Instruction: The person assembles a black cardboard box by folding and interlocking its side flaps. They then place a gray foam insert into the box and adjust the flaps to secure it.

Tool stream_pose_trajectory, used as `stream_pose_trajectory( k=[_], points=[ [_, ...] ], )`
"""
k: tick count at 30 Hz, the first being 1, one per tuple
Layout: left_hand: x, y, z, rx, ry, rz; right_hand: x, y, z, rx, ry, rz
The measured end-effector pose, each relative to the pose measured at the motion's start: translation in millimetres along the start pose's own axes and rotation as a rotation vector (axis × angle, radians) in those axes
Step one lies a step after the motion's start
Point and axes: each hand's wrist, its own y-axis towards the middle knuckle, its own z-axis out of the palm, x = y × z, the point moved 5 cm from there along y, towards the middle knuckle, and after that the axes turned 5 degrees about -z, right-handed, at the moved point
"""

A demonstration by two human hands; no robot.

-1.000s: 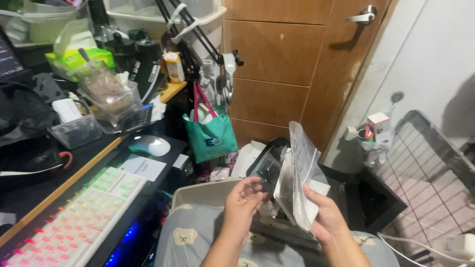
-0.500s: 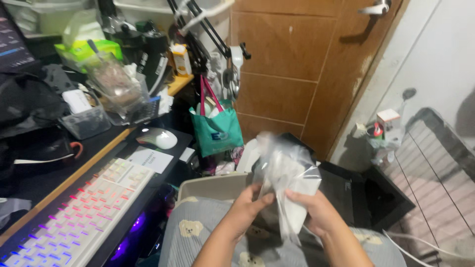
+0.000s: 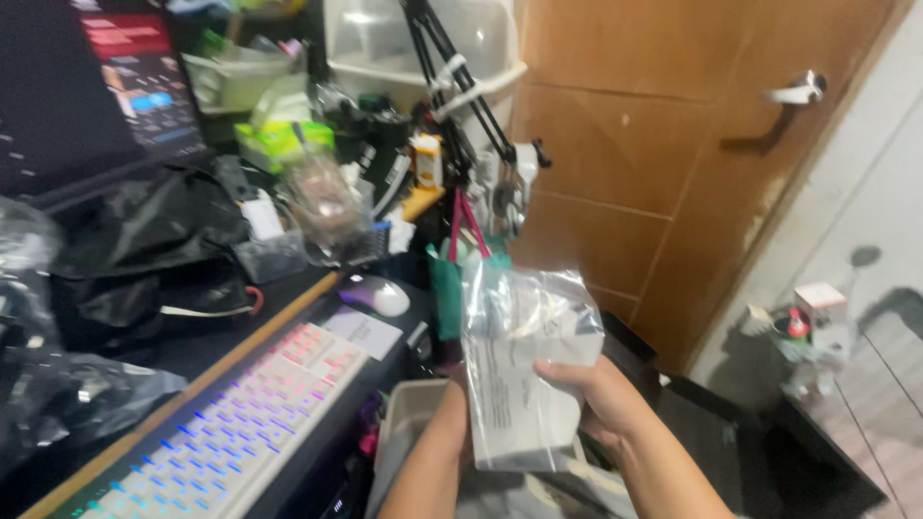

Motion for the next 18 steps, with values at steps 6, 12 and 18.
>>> stream_pose_trajectory(
  k=[6, 12, 18],
  points=[
    [-102, -23, 10, 0.047, 0.012, 0.241, 36, 50, 70, 0.027, 0.008, -0.159],
    [-148, -69, 13, 0.050, -0.107, 0.201, 59, 71, 114, 0.120, -0.159, -0.442],
    [-184, -52, -17, 0.045, 0.044, 0.130, 73, 91, 125, -0.140, -0.435, -0.396]
  ],
)
